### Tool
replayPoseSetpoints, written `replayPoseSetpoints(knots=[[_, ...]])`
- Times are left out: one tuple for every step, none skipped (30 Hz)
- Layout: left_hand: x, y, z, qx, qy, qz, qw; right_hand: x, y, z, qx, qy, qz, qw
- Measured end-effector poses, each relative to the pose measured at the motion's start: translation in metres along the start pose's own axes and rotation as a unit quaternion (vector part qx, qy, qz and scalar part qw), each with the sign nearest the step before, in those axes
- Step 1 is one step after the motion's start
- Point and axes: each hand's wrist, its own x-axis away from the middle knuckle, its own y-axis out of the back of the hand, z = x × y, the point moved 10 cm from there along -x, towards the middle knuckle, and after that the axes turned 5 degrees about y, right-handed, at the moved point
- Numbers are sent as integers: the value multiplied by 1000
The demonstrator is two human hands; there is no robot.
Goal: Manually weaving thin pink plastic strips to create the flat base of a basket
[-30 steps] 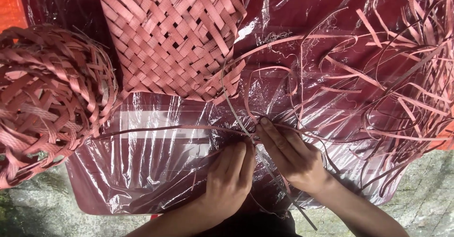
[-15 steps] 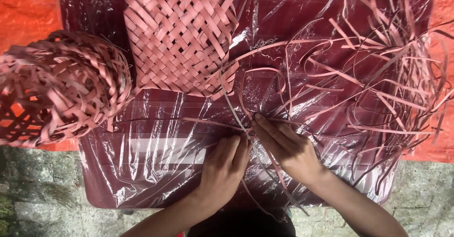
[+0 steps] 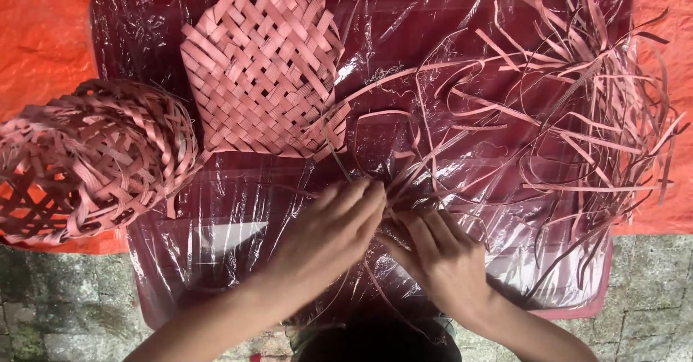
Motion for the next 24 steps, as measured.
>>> replayPoseSetpoints(knots=[[-2,-5,5,0,-1,0,1000,0,-3,1,0,-1,0,1000],[-4,-14,10,51,-3,27,998,1,-4,-1,11,-19,-15,1000],[-7,-23,14,102,-5,54,993,1,-4,-4,22,-36,-30,999],[-7,-26,17,103,-7,56,993,2,-8,-4,22,-39,-30,999],[-8,-27,17,106,-24,48,993,3,-11,-5,26,-43,-33,998],[-8,-27,17,109,-41,39,992,4,-13,-6,30,-48,-37,998],[-9,-29,18,109,-43,41,992,4,-13,-6,30,-51,-37,998],[-10,-29,18,104,-50,34,993,3,-12,-5,19,-46,-43,998],[-10,-30,18,98,-58,27,993,3,-12,-3,9,-42,-48,998],[-9,-32,19,99,-59,29,993,2,-10,-3,8,-44,-48,998],[-8,-35,19,84,-67,33,994,2,-10,-4,1,-50,-45,998],[-8,-38,19,71,-77,36,994,2,-8,-5,-4,-56,-42,998],[-7,-39,20,72,-78,38,994,4,-9,-5,-4,-58,-41,997],[-6,-39,20,74,-81,34,993,5,-10,-6,-15,-63,-45,997],[-5,-40,21,77,-83,29,993,7,-10,-7,-27,-69,-50,996],[-6,-40,22,79,-82,30,993,6,-9,-6,-27,-68,-48,996],[-6,-38,21,71,-89,21,993,4,-7,-4,-45,-67,-58,995],[-6,-37,21,61,-96,11,993,2,-4,-3,-63,-64,-69,994],[-6,-38,22,62,-93,10,994,1,-5,-2,-63,-62,-67,994],[-5,-38,22,70,-94,4,993,1,-3,-1,-71,-59,-75,993],[-5,-37,22,78,-96,-3,992,0,-2,-1,-78,-55,-82,992],[-5,-35,22,80,-94,-3,992,1,-4,-1,-78,-55,-80,992],[-5,-32,24,97,-89,-5,991,2,-5,-1,-79,-49,-81,992],[-5,-28,25,114,-83,-7,990,3,-6,-1,-80,-43,-82,993]])
